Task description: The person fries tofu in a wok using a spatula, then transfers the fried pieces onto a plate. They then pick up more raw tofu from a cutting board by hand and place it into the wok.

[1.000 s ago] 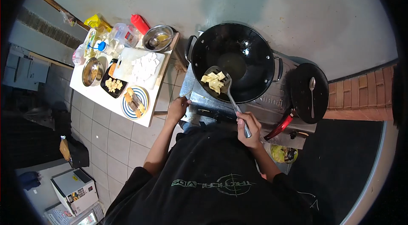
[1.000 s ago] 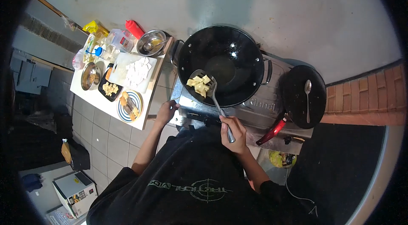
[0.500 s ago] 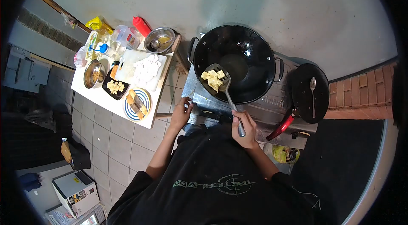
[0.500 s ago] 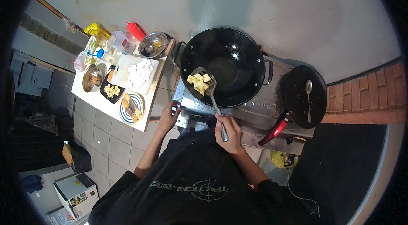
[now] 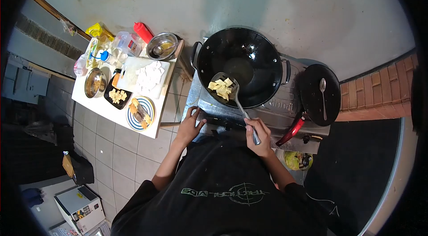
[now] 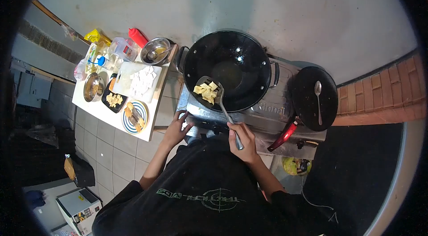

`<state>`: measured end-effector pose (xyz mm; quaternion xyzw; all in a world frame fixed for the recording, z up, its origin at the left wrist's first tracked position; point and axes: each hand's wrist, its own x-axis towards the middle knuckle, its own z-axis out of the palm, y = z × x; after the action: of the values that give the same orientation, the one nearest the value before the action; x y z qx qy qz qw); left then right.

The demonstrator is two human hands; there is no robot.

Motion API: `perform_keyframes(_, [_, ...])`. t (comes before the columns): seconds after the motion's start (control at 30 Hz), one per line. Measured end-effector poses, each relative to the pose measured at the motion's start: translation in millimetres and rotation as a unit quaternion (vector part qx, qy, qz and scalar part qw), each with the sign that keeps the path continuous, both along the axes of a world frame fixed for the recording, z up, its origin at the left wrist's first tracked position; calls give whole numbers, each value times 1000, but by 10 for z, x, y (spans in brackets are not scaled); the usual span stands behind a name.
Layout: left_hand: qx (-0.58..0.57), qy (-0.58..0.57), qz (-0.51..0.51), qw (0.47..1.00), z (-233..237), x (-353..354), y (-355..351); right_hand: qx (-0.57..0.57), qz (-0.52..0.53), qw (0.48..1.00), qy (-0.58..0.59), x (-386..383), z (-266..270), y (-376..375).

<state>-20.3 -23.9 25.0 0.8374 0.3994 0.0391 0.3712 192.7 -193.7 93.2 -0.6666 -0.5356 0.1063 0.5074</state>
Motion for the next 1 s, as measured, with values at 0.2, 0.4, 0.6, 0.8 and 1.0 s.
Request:
perform_keyframes(0.2, [54, 21, -21, 998, 4, 7, -49, 12, 4, 1000, 4, 0, 55, 36])
perform_keyframes(0.4, [50, 26, -27, 998, 25, -15, -51, 10, -5, 1000, -1, -27, 67, 54])
perform_keyframes(0.6, [21, 39, -18, 999, 82, 0, -81, 0, -11, 1000, 16, -8, 59, 71])
perform_keyframes(0.8, [28, 58, -26, 998, 74, 16, -115, -22, -5, 998, 59, 29, 137, 63])
perform_keyframes(1.0, [49, 69, -35, 996, 83, 23, -131, -34, -15, 996, 77, 42, 157, 85])
